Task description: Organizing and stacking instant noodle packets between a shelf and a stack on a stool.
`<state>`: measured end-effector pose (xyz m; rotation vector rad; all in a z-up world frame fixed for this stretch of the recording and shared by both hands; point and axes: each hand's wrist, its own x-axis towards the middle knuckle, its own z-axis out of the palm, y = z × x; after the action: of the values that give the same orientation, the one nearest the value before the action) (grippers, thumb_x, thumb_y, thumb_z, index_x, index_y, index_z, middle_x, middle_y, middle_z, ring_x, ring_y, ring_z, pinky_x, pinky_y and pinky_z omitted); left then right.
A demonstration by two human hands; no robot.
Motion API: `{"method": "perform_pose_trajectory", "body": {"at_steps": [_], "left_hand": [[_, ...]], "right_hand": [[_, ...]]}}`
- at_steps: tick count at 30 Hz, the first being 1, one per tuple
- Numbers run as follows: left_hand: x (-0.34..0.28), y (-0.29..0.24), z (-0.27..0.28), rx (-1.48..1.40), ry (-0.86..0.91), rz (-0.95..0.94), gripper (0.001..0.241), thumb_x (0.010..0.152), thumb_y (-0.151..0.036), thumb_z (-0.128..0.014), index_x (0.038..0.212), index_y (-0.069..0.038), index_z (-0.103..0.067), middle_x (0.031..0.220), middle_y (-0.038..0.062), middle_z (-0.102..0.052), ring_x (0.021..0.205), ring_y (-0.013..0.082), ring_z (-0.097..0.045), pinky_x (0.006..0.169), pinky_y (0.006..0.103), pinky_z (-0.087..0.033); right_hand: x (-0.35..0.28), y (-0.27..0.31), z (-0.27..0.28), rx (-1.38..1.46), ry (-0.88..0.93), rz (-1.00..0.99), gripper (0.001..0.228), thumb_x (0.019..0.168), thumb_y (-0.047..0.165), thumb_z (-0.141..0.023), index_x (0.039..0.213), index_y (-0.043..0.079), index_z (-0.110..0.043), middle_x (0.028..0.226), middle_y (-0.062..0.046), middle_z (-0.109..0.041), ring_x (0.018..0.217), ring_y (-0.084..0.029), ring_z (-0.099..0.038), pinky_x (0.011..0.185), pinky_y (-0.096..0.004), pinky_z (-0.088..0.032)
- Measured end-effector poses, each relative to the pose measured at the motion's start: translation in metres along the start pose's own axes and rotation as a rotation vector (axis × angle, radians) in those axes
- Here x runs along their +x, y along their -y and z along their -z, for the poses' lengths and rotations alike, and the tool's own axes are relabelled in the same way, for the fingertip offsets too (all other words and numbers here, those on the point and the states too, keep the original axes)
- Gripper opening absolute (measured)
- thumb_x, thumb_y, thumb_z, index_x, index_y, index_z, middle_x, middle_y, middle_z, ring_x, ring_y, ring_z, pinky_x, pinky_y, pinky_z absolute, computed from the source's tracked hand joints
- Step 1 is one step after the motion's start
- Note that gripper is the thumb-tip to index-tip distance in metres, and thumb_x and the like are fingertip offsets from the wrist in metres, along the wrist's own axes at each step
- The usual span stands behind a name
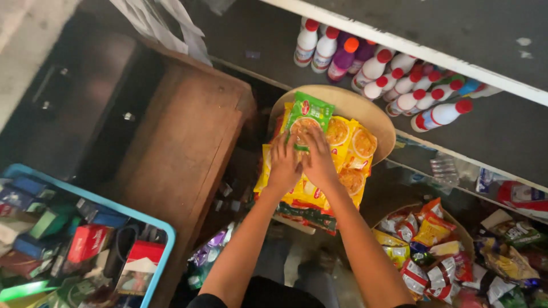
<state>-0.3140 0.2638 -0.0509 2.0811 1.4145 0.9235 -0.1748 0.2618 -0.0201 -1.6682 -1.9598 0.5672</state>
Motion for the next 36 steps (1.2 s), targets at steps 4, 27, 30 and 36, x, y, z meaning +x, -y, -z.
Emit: {"method": "perform_pose_trajectory", "body": {"at_steps": [4,27,30,36], "left_hand": [[0.008,-0.03,0.011,-0.017,-0.056,-0.042,0.079,0.092,-0.015,-0.07,0.155,0.003,-0.025,0.158,0.03,-0.029,0.147,0.0523,-0.025,0.122,0.0594,-0.021],[0.244,-0.492,0.12,-0.14,-0.508,-0.813,0.072,0.09,-0.004,-0.068,0.154,-0.006,-0.034,0.16,0.026,-0.032,0.146,0.0517,-0.035,0.123,0.0525,-0.034],[0.309,-0.499,0.111,-0.147,-0.709,-0.779,0.089,0.089,-0.022,-0.075,0.155,0.004,-0.021,0.154,0.033,-0.034,0.142,0.0518,-0.035,0.118,0.0595,-0.029],[0.356,-0.483,0.074,0.056,-0.653,-0.266,0.117,0.083,-0.062,-0.077,0.157,0.007,-0.019,0.133,0.025,-0.054,0.132,0.0445,-0.042,0.12,0.0619,-0.002]], "right_hand": [[-0.016,0.005,0.024,0.015,-0.118,0.078,0.065,0.088,0.004,-0.063,0.15,0.006,-0.044,0.164,-0.021,-0.028,0.152,-0.046,-0.022,0.122,-0.056,-0.023],[-0.021,0.082,0.547,-0.516,-0.875,0.481,0.049,0.091,0.007,-0.063,0.139,0.011,-0.063,0.161,-0.018,-0.037,0.151,-0.046,-0.026,0.124,-0.06,-0.023],[0.013,0.052,0.575,-0.519,-0.885,0.335,0.056,0.1,0.023,-0.062,0.151,0.006,-0.05,0.16,-0.017,-0.039,0.148,-0.039,-0.031,0.115,-0.066,-0.012],[0.023,0.019,0.551,-0.744,-1.085,0.229,0.042,0.103,0.034,-0.051,0.14,0.014,-0.059,0.13,-0.006,-0.061,0.117,-0.03,-0.053,0.108,-0.048,-0.03]]}}
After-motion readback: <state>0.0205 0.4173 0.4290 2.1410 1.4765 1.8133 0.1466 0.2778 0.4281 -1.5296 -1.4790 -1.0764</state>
